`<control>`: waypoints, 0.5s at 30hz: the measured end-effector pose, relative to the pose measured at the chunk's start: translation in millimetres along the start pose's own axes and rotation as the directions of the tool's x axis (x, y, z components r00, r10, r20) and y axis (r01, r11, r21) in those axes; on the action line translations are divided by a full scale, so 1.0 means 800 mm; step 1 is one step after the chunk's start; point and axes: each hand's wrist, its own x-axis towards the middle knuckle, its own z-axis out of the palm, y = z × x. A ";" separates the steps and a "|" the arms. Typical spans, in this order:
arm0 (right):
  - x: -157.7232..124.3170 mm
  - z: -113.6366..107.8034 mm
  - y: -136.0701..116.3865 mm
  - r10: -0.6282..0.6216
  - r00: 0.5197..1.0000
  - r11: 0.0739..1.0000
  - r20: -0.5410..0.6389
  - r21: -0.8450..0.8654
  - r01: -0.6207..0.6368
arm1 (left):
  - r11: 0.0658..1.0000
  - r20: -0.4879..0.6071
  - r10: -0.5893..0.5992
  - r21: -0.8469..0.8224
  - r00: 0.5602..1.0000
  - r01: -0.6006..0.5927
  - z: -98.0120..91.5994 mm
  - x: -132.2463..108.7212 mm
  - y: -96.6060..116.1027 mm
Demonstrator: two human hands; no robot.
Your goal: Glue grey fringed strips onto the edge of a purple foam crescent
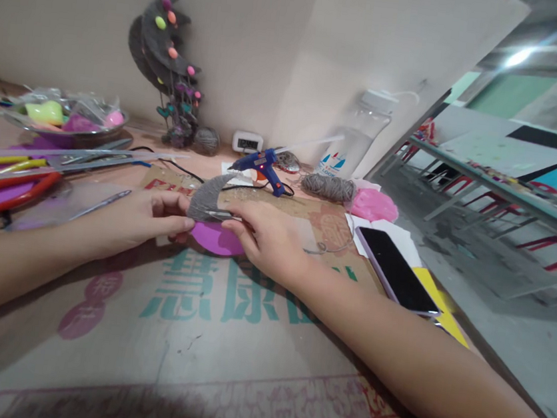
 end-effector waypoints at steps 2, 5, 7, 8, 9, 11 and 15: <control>-0.001 0.000 0.000 0.032 0.998 0.998 -0.049 0.050 -0.030 | 1.000 -0.002 0.002 0.002 1.000 -0.002 -0.001 0.001 -0.001; -0.003 0.000 0.002 0.067 0.996 0.994 -0.051 0.091 -0.062 | 1.000 -0.005 0.005 0.021 1.000 -0.005 -0.001 0.001 -0.003; -0.003 0.001 0.002 0.064 0.998 0.994 -0.013 0.092 -0.062 | 0.999 -0.003 0.011 0.030 1.000 -0.011 -0.002 0.001 -0.002; -0.003 0.001 0.003 0.055 0.998 0.994 0.005 0.093 -0.055 | 0.999 0.000 0.015 0.038 1.000 -0.015 -0.002 0.001 -0.002; -0.003 0.001 0.003 0.044 0.999 0.994 0.021 0.098 -0.046 | 0.998 0.002 0.025 0.049 1.000 -0.026 -0.002 0.000 -0.001; -0.003 0.002 0.002 0.023 0.999 0.993 0.041 0.118 -0.028 | 0.995 0.014 0.059 0.079 0.998 -0.060 -0.002 -0.001 0.001; -0.003 0.002 -0.002 0.014 0.998 0.989 0.064 0.148 -0.023 | 0.973 0.020 0.130 0.188 0.991 -0.132 -0.001 -0.004 0.004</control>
